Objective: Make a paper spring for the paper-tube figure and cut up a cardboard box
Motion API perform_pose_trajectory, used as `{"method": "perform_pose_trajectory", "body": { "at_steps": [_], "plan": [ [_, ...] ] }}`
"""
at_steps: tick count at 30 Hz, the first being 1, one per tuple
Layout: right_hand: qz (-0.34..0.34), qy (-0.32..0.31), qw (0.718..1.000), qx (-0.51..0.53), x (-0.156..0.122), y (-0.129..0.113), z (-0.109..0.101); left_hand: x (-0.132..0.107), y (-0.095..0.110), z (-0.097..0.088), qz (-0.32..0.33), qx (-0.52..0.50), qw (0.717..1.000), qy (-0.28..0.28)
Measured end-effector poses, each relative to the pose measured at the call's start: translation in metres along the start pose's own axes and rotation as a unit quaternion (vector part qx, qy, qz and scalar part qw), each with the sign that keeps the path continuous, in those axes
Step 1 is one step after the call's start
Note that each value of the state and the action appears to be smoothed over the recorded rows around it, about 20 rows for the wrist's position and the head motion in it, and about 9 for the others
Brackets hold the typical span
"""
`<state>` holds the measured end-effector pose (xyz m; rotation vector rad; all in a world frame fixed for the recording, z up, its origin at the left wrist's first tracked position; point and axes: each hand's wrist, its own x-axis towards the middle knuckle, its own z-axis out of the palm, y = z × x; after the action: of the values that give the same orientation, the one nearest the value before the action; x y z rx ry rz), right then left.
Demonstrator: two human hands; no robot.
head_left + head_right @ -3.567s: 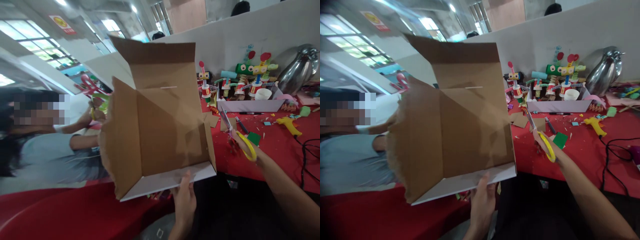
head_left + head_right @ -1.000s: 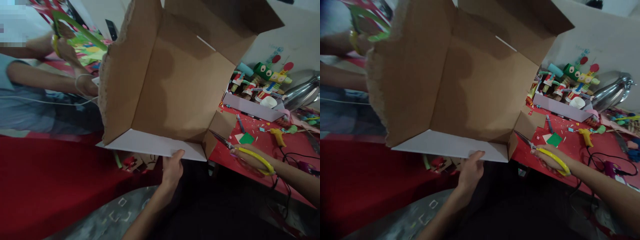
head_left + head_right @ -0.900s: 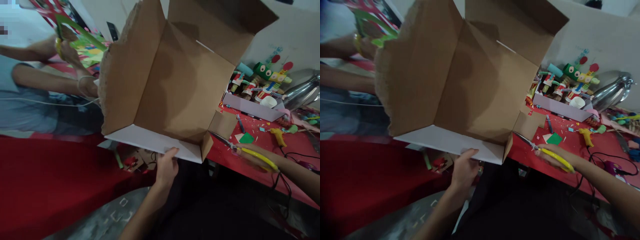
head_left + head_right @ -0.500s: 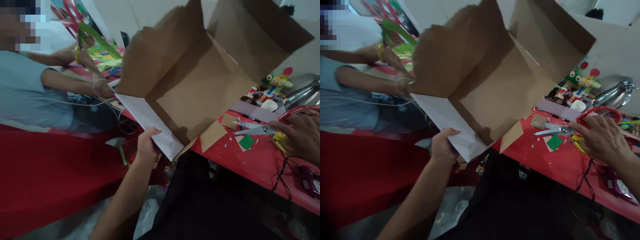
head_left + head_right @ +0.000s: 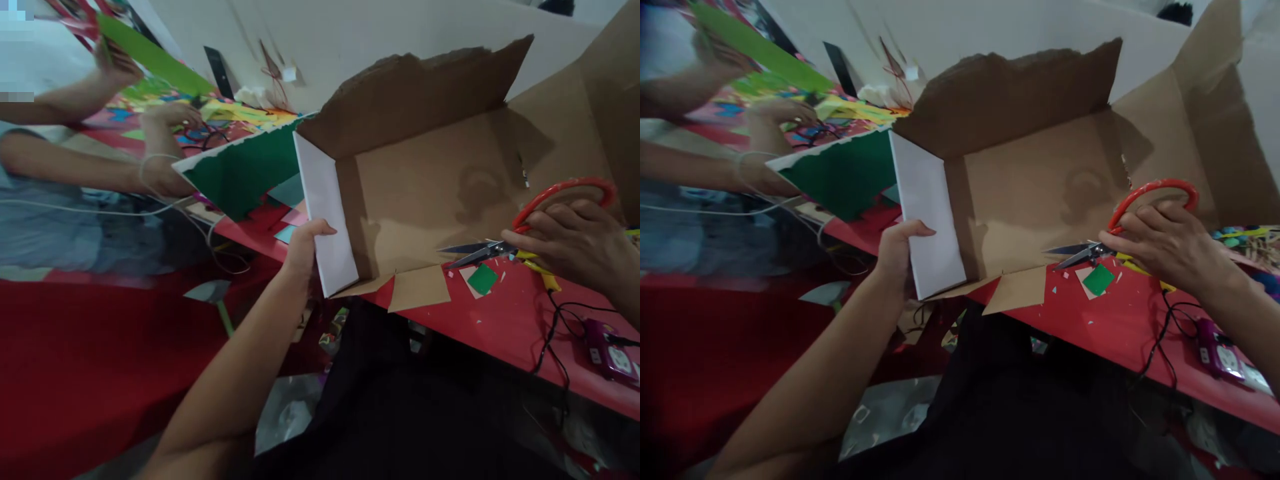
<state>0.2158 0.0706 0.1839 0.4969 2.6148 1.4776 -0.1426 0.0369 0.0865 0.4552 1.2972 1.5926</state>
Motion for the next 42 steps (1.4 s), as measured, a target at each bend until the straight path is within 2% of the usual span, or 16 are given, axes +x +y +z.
{"method": "perform_pose_trajectory", "body": {
  "at_steps": [7, 10, 12, 16, 21, 24, 28, 31, 38, 42],
  "plan": [
    [0.004, 0.0, 1.0, 0.01, 0.007, -0.007, 0.002, 0.008, 0.004, 0.014, -0.014, -0.03, 0.999, -0.027],
    [0.008, -0.004, 1.0, 0.017, 0.009, -0.011, 0.001, 0.011, 0.003, 0.019, 0.004, -0.051, 0.998, -0.039],
    [0.012, -0.008, 1.0, 0.011, 0.011, -0.013, 0.0, 0.012, 0.002, 0.023, 0.018, -0.067, 0.995, -0.067],
    [0.019, 0.01, 1.0, -0.004, 0.015, -0.012, 0.001, 0.014, 0.001, 0.034, 0.032, -0.083, 0.992, -0.089],
    [0.002, 0.008, 1.0, -0.007, 0.015, -0.007, 0.005, 0.019, -0.001, 0.046, 0.013, -0.117, 0.984, -0.134],
    [-0.012, 0.004, 1.0, 0.011, 0.011, -0.001, 0.009, 0.025, -0.003, 0.052, 0.008, -0.106, 0.987, -0.124],
    [-0.027, 0.015, 0.999, 0.038, 0.005, 0.01, 0.017, 0.035, -0.005, 0.061, -0.006, -0.084, 0.984, -0.159],
    [-0.046, 0.026, 0.998, 0.046, 0.001, 0.017, 0.023, 0.044, -0.008, 0.069, 0.002, -0.077, 0.985, -0.153],
    [-0.004, -0.026, 0.998, 0.055, 0.0, 0.013, 0.033, 0.062, -0.01, 0.086, -0.008, -0.087, 0.981, -0.175],
    [0.004, -0.055, 0.996, 0.069, 0.002, 0.01, 0.037, 0.067, -0.01, 0.09, -0.02, -0.087, 0.978, -0.19]
  ]
}}
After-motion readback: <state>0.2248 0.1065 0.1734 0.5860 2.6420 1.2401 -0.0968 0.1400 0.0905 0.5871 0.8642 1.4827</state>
